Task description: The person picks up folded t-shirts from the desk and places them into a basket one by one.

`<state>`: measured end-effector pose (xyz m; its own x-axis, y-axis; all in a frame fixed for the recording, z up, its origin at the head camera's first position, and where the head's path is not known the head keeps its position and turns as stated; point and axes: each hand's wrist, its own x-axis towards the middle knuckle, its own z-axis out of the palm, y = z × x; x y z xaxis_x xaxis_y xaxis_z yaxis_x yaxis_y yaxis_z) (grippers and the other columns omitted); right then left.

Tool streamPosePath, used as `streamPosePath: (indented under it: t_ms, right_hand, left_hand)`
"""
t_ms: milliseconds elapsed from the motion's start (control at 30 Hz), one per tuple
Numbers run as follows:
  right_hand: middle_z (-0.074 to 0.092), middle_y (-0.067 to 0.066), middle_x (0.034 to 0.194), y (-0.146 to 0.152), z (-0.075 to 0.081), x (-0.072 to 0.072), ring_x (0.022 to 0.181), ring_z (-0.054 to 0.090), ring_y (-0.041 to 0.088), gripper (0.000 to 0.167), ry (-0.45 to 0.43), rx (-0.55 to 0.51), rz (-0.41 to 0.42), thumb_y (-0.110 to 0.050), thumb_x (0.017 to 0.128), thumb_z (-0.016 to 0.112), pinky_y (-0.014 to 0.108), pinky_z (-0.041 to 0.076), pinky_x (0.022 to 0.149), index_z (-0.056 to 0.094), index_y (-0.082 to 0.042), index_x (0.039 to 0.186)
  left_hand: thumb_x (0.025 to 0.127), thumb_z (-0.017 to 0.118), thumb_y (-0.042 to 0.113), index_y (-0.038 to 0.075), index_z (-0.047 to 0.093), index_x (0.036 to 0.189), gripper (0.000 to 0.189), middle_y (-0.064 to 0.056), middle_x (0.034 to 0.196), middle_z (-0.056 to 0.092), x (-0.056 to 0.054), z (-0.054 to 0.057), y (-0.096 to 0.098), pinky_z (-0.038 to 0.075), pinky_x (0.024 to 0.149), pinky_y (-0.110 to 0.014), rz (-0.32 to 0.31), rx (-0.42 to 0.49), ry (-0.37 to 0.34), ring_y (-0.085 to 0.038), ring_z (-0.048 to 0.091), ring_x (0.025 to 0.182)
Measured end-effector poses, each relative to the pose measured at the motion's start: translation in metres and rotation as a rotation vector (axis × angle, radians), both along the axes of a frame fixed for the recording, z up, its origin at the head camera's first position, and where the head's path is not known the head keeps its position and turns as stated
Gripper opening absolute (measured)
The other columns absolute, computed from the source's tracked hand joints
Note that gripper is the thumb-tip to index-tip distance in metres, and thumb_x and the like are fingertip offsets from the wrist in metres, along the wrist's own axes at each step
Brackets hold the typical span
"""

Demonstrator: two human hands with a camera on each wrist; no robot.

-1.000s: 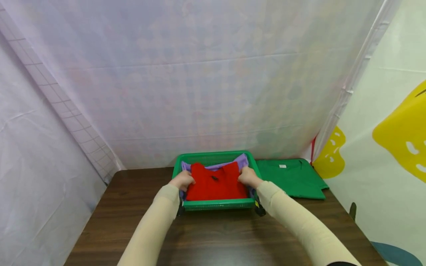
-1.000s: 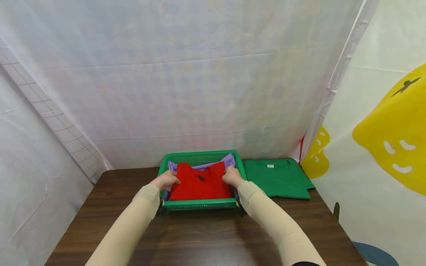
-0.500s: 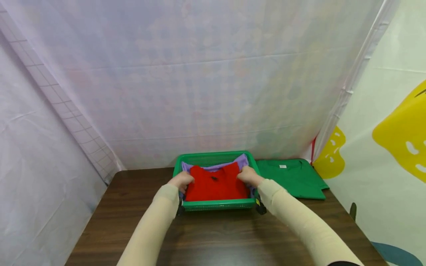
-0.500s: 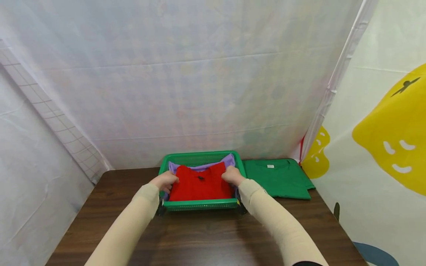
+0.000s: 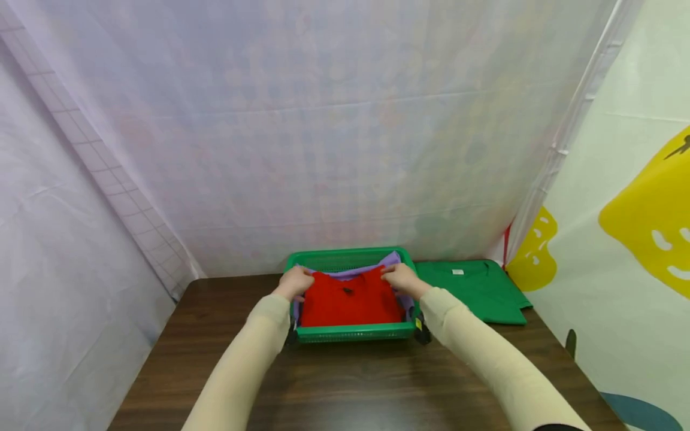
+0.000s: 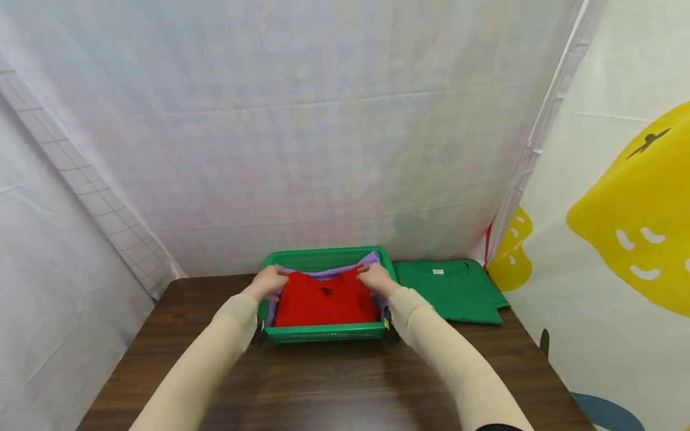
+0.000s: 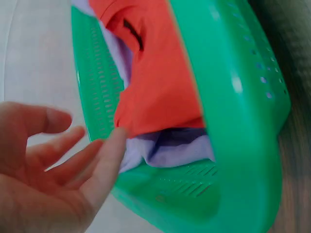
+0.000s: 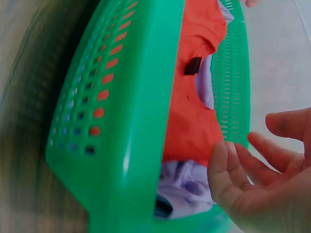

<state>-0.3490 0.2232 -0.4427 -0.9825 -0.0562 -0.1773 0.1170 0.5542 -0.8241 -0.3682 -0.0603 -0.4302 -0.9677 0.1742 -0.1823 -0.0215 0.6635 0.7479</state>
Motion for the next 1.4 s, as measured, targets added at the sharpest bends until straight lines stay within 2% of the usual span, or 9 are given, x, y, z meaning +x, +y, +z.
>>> streamPosePath:
  t_ms: [67, 100, 200, 333, 600, 867, 1067, 1233, 1400]
  right_hand:
    - [0.050, 0.023, 0.135, -0.001, -0.002, 0.001, 0.082, 0.053, 0.025, 0.044, -0.064, -0.089, 0.003, -0.013, 0.101, 0.045, 0.040, 0.051, 0.072, 0.045, 0.002, 0.142]
    - [0.047, 0.024, 0.138, -0.002, -0.003, 0.001, 0.093, 0.054, 0.029, 0.045, -0.097, -0.135, 0.002, -0.013, 0.101, 0.044, 0.043, 0.052, 0.077, 0.042, 0.001, 0.144]
    - [0.038, 0.024, 0.145, -0.003, -0.006, 0.002, 0.116, 0.046, 0.040, 0.049, -0.171, -0.222, -0.001, -0.013, 0.102, 0.041, 0.052, 0.049, 0.087, 0.034, -0.003, 0.149]
    - [0.028, 0.025, 0.151, -0.005, -0.010, -0.001, 0.132, 0.032, 0.045, 0.052, -0.217, -0.252, -0.002, -0.014, 0.103, 0.040, 0.060, 0.043, 0.094, 0.027, -0.006, 0.153]
    - [0.021, 0.024, 0.155, -0.002, -0.020, -0.004, 0.137, 0.026, 0.046, 0.055, -0.256, -0.242, -0.006, -0.023, 0.104, 0.042, 0.062, 0.042, 0.094, 0.026, -0.001, 0.152]
    - [0.021, 0.023, 0.155, -0.001, -0.028, -0.007, 0.136, 0.028, 0.044, 0.062, -0.270, -0.255, -0.036, -0.034, 0.102, 0.047, 0.061, 0.043, 0.093, 0.027, 0.000, 0.150]
    - [0.024, 0.024, 0.153, -0.004, -0.027, -0.004, 0.135, 0.030, 0.045, 0.063, -0.244, -0.254, -0.054, -0.033, 0.101, 0.049, 0.061, 0.043, 0.093, 0.028, 0.002, 0.149]
    - [0.022, 0.026, 0.153, 0.002, -0.024, -0.001, 0.134, 0.029, 0.046, 0.063, -0.207, -0.310, -0.040, -0.030, 0.102, 0.049, 0.060, 0.042, 0.096, 0.026, 0.003, 0.149]
    - [0.022, 0.029, 0.151, 0.018, -0.015, 0.006, 0.134, 0.032, 0.046, 0.068, -0.164, -0.381, -0.025, -0.030, 0.102, 0.049, 0.056, 0.038, 0.102, 0.017, 0.007, 0.150]
  left_hand:
    - [0.096, 0.046, 0.012, 0.001, 0.053, 0.136, 0.041, -0.016, 0.124, 0.057, 0.003, -0.001, 0.004, 0.057, 0.068, -0.043, -0.019, 0.030, 0.014, -0.023, 0.057, 0.082]
    - [0.097, 0.045, 0.011, 0.000, 0.052, 0.137, 0.042, -0.019, 0.131, 0.053, 0.005, -0.003, 0.006, 0.057, 0.068, -0.044, -0.034, 0.048, 0.001, -0.027, 0.058, 0.093]
    - [0.098, 0.042, 0.010, 0.001, 0.046, 0.142, 0.046, -0.022, 0.144, 0.043, 0.009, -0.007, 0.010, 0.057, 0.070, -0.047, -0.086, 0.084, -0.076, -0.037, 0.050, 0.120]
    - [0.100, 0.041, 0.013, 0.003, 0.036, 0.148, 0.049, -0.020, 0.150, 0.034, 0.011, -0.011, 0.010, 0.056, 0.073, -0.052, -0.125, 0.077, -0.151, -0.039, 0.036, 0.134]
    - [0.103, 0.040, 0.019, 0.004, 0.027, 0.152, 0.053, -0.015, 0.156, 0.024, 0.009, -0.017, 0.011, 0.053, 0.079, -0.054, -0.146, 0.082, -0.200, -0.038, 0.029, 0.138]
    - [0.101, 0.041, 0.013, 0.002, 0.027, 0.152, 0.053, -0.019, 0.155, 0.024, 0.004, -0.026, 0.011, 0.051, 0.083, -0.058, -0.091, 0.129, -0.250, -0.041, 0.028, 0.138]
    - [0.100, 0.045, 0.011, -0.002, 0.031, 0.148, 0.052, -0.021, 0.152, 0.029, 0.004, -0.027, 0.010, 0.051, 0.086, -0.055, -0.104, 0.127, -0.236, -0.041, 0.029, 0.137]
    - [0.100, 0.048, 0.014, -0.002, 0.037, 0.146, 0.050, -0.022, 0.150, 0.032, 0.004, -0.022, 0.006, 0.050, 0.085, -0.058, -0.098, 0.177, -0.247, -0.045, 0.029, 0.136]
    - [0.100, 0.050, 0.019, 0.002, 0.047, 0.141, 0.044, -0.020, 0.143, 0.043, 0.010, -0.013, 0.010, 0.050, 0.085, -0.058, -0.125, 0.215, -0.160, -0.042, 0.037, 0.132]
